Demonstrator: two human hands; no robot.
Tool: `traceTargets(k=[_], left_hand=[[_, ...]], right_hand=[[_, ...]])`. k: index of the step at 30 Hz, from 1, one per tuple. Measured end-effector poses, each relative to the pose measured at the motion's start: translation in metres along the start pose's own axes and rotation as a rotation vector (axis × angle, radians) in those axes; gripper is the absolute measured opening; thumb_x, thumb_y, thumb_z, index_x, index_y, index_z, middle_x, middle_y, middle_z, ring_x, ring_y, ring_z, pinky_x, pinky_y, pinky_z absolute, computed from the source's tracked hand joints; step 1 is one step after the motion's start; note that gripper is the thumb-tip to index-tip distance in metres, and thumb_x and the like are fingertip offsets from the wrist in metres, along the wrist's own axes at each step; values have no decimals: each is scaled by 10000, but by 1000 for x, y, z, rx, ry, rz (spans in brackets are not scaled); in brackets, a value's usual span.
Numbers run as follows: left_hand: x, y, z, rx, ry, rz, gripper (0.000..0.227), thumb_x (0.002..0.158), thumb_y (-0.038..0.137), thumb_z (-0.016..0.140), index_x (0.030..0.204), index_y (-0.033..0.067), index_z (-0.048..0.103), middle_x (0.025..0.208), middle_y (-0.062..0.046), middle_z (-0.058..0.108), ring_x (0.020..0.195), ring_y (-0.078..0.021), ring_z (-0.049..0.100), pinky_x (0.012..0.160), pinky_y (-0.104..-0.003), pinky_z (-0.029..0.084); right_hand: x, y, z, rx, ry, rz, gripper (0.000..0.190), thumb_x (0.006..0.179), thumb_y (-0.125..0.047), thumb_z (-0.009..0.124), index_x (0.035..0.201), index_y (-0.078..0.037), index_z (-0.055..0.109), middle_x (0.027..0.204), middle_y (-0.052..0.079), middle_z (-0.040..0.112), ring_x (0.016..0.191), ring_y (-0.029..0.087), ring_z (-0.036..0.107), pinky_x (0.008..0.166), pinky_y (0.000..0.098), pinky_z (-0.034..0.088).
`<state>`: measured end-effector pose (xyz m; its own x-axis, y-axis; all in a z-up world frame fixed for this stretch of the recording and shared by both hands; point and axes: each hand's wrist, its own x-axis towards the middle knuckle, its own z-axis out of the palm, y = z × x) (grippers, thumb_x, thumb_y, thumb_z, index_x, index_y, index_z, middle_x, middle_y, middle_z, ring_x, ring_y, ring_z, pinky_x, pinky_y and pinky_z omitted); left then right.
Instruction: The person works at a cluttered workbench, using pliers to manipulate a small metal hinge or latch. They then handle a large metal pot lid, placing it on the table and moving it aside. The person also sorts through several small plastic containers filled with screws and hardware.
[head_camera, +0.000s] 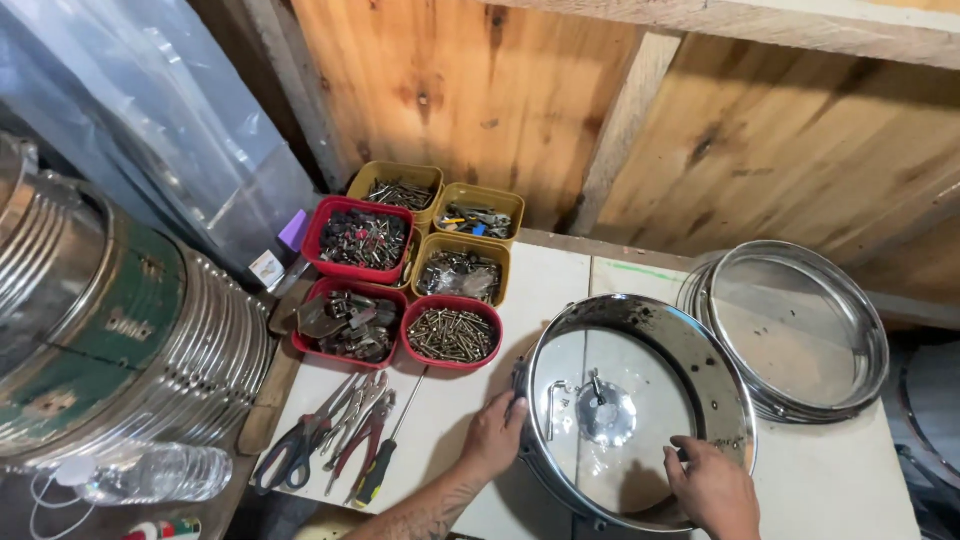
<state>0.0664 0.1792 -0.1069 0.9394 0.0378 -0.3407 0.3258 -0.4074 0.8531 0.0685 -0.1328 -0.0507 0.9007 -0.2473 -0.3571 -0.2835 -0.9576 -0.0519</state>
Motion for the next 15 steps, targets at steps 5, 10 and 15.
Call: traceTargets(k=[5,10,15], left_hand=[[-22,12,-5,1,-31,9,636,981,581,434,1443,146,481,1274,-91,613,990,-256,691,770,-412,603],[-35,13,18,1,56,16,835,940,635,506,1546,85,338,1500,-151,491,1311,-349,553,1037,-507,531],[-47,36,13,-44,123,-190,683,877,649,547,1427,245,572,1338,-57,691,1150,-278,674,948,-420,533]], right_hand=[[4,4,7,-2,35,-29,445,917,-545,512,1263,-345,708,1289,-59,746,1174,256,717,1002,418,560],[6,6,9,3,43,-70,430,931,-547,501,1245,-352,721,1301,-46,737,1165,274,718,981,434,568],[-7,-5,-16,-39,-42,-181,449,975,-551,454,1246,-301,710,1247,-19,764,1122,264,744,921,446,591]])
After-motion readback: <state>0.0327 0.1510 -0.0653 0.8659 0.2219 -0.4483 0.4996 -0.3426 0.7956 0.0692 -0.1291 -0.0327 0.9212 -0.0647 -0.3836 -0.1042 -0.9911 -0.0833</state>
